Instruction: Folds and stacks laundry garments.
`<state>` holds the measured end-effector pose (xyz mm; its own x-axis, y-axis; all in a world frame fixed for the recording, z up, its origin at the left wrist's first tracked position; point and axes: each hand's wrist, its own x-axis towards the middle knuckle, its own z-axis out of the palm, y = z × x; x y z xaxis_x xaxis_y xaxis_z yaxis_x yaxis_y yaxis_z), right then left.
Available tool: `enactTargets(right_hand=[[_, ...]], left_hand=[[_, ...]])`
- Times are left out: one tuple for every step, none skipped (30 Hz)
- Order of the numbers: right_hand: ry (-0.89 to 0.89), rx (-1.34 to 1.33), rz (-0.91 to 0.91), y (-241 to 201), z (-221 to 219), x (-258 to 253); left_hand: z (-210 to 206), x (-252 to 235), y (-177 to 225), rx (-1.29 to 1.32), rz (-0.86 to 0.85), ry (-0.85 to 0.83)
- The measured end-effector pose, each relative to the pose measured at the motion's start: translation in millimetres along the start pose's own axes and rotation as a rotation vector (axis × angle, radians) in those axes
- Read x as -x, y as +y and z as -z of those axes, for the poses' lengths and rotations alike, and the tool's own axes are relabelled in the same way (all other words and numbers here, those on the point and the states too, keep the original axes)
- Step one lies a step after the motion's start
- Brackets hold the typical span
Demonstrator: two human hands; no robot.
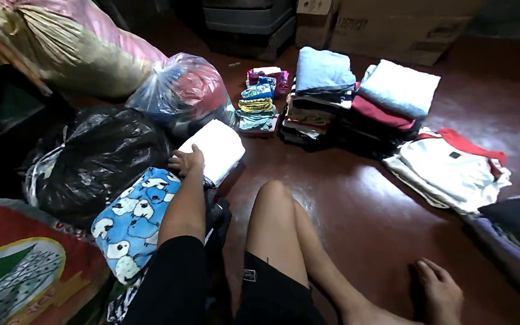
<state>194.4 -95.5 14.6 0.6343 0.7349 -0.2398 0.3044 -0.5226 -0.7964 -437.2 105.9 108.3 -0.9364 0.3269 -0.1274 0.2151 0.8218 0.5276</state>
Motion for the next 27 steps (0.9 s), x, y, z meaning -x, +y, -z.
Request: enactTargets(right_hand=[[0.013,-0.021,-0.010,6,-1,-6],[0.018,-0.044,0.006,19,-1,-17],[0.012,-0.053,0.050,36,1,-30],[0.009,-0.060,0.079,48,3,-38],[0.011,-0.073,0.084,52,3,-41],[0.020,-0.108,0.074,51,2,-41],[0.025,-0.135,0.060,55,0,-45],[0.034,-0.149,0.053,59,-1,-48],[0.046,-0.155,0.050,62,-3,-52],[0.048,-0.146,0.050,63,-4,-54],[0.054,-0.132,0.052,64,-5,-54],[0.058,-0.117,0.049,62,-7,-52],[0.056,-0.097,0.041,59,-7,-50],[0.052,-0.080,0.042,55,-8,-49],[0.053,-0.070,0.053,54,-7,-49],[0.055,-0.069,0.074,58,-7,-51],[0.055,-0.066,0.097,64,-5,-53],[0.057,-0.066,0.117,68,-4,-52],[0.062,-0.066,0.128,68,-3,-49],[0.073,-0.064,0.113,59,-2,-41],[0.079,-0.064,0.033,34,2,-28],[0.053,-0.093,-0.107,-8,8,-9],[0.057,-0.092,-0.180,-43,10,7],[0.015,-0.094,-0.175,-69,14,22],[0.031,-0.093,-0.029,-74,13,32],[0.060,-0.105,0.117,-72,11,34],[-0.013,-0.120,0.055,-85,18,35]], left_hand=[[-4,-1,-4,0.052,0.016,-0.031],[-6,-3,-9,0.112,0.026,-0.076],[-7,-5,-13,0.162,0.034,-0.111],[-8,-10,-16,0.200,0.047,-0.137],[-8,-15,-17,0.232,0.065,-0.169],[-8,-21,-17,0.262,0.076,-0.201],[-9,-29,-17,0.277,0.082,-0.228],[-12,-37,-18,0.293,0.083,-0.258],[-15,-42,-20,0.308,0.082,-0.287],[-17,-44,-19,0.324,0.080,-0.313],[-17,-42,-16,0.331,0.079,-0.340],[-17,-38,-12,0.331,0.073,-0.375],[-19,-35,-8,0.329,0.063,-0.404],[-25,-32,-3,0.326,0.051,-0.415],[-30,-26,3,0.331,0.043,-0.419],[-36,-18,9,0.339,0.037,-0.416],[-41,-11,15,0.339,0.031,-0.405],[-44,-4,21,0.328,0.024,-0.385],[-44,0,25,0.282,0.014,-0.358],[-41,2,29,0.190,-0.007,-0.331],[-37,0,33,0.060,-0.036,-0.293],[-30,-1,37,-0.054,-0.071,-0.266],[-25,-4,40,-0.123,-0.105,-0.246],[-21,-8,40,-0.156,-0.138,-0.236],[-18,-10,38,-0.155,-0.167,-0.231],[-15,-9,36,-0.133,-0.195,-0.237],[-13,-6,35,-0.101,-0.216,-0.250]])
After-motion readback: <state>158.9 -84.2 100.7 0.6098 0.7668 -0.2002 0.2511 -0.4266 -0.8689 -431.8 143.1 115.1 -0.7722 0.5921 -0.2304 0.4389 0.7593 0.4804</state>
